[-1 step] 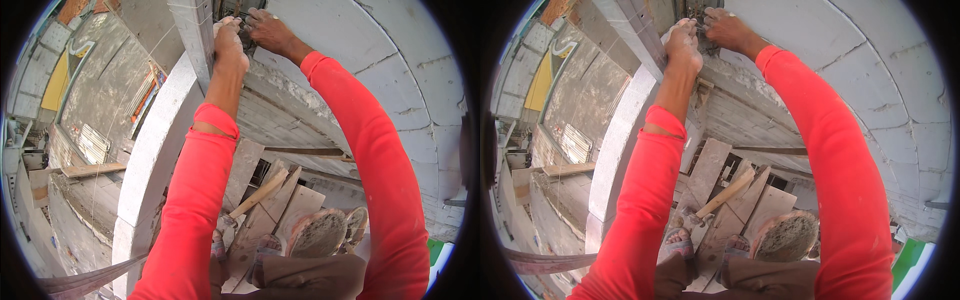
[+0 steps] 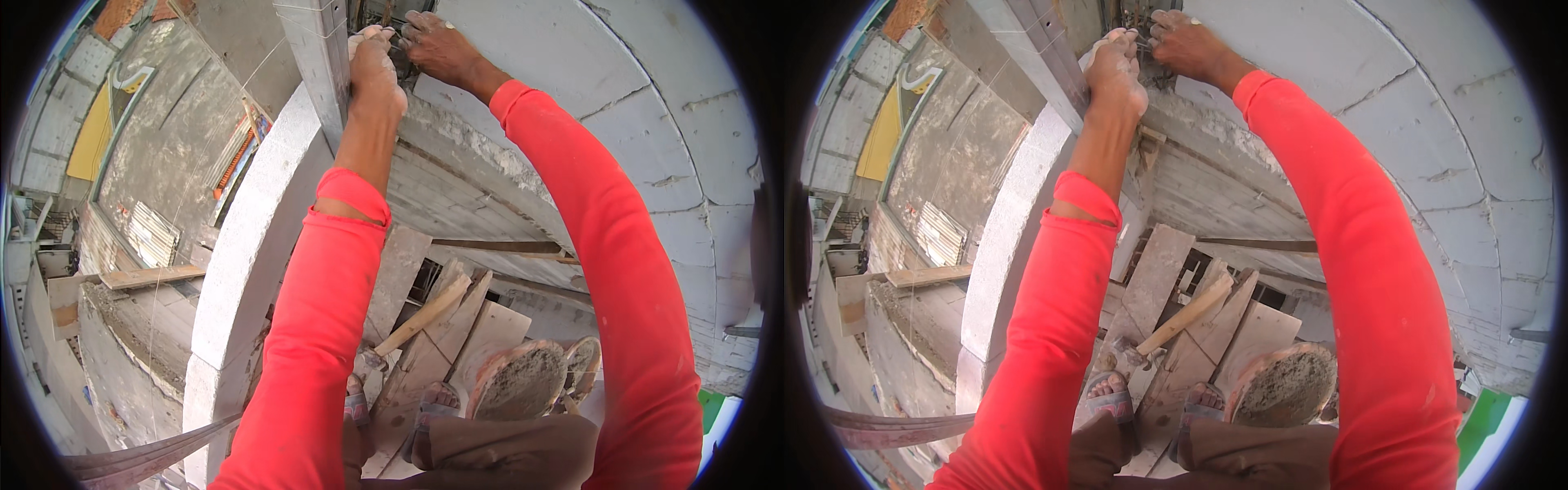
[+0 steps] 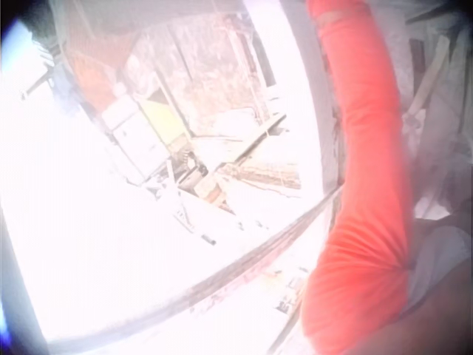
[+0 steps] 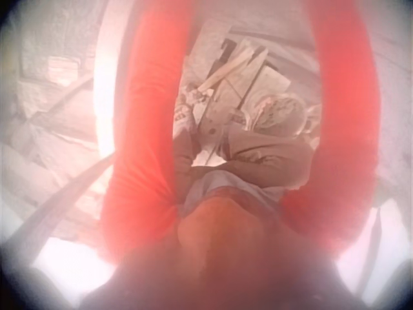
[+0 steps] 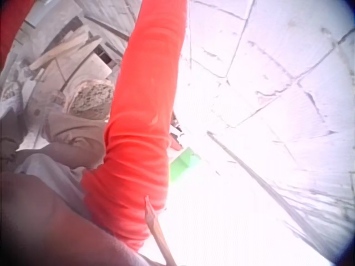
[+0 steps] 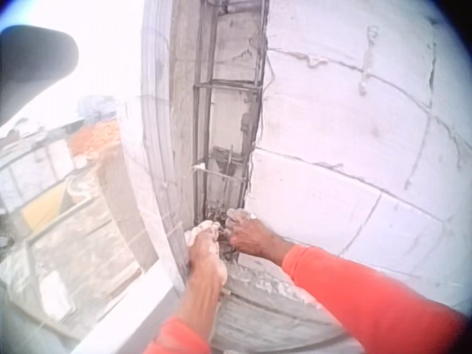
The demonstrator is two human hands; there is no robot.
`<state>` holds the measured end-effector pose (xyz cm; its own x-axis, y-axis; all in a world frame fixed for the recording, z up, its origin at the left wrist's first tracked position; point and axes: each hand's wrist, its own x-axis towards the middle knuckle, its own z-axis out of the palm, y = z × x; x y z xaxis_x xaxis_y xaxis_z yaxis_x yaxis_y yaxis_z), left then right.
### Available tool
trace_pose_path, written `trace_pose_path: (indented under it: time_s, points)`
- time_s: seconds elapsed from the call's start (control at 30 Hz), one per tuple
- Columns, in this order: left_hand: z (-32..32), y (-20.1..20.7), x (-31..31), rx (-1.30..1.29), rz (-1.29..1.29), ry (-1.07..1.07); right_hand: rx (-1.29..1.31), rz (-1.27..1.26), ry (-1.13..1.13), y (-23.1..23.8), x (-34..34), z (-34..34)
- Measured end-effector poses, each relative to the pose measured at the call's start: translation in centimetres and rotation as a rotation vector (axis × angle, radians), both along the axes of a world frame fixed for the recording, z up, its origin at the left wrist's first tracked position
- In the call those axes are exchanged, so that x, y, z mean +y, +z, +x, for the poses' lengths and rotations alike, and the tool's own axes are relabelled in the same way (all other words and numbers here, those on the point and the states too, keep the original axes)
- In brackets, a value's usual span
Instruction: The person scoops mortar from a bucket and applies it to a ceiling or wall surface using a trowel. They smooth the mortar into the joints and then apply mortar to a rectangular tile before placing it against the structure.
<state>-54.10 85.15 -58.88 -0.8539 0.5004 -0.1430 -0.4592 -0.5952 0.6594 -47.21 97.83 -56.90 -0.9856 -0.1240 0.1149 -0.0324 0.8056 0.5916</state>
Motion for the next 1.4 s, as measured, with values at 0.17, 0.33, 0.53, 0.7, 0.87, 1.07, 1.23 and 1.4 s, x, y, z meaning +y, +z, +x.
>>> trace_pose_path:
  time_s: [0.17,0.33,0.53,0.7,0.87,1.07,1.23,1.4]
  points:
    - [0.4,1.0,0.1,-0.015,-0.003,0.012,0.025,-0.062,-0.084,-0.7,-0.9,-1.3]
    - [-1.2,-1.3,1.6,0.124,-0.112,0.065,0.094,-0.057,-0.087,-2.1,-1.1,-2.8]
    - [-4.0,-4.9,4.5,0.127,0.056,0.047,0.057,0.019,-0.224,-1.3,-2.0,-5.2]
    - [-3.6,-5.4,3.8,-0.099,0.637,-0.144,-0.176,0.113,-0.345,-0.7,-1.5,-5.7]
    - [-3.5,-3.1,4.3,-0.02,0.083,-0.002,0.182,0.118,-0.191,-3.0,-2.5,-4.5]
    - [-2.8,-1.9,3.9,0.085,-0.083,0.016,0.237,-0.293,-0.27,-5.7,-7.2,4.0]
    - [-3.8,-1.6,4.0,0.077,-0.027,-0.002,0.449,-0.908,-0.614,-4.0,-6.0,5.1]
    - [-4.5,-2.2,4.6,0.019,0.096,-0.036,0.415,-1.107,-0.646,-3.7,-3.5,2.3]
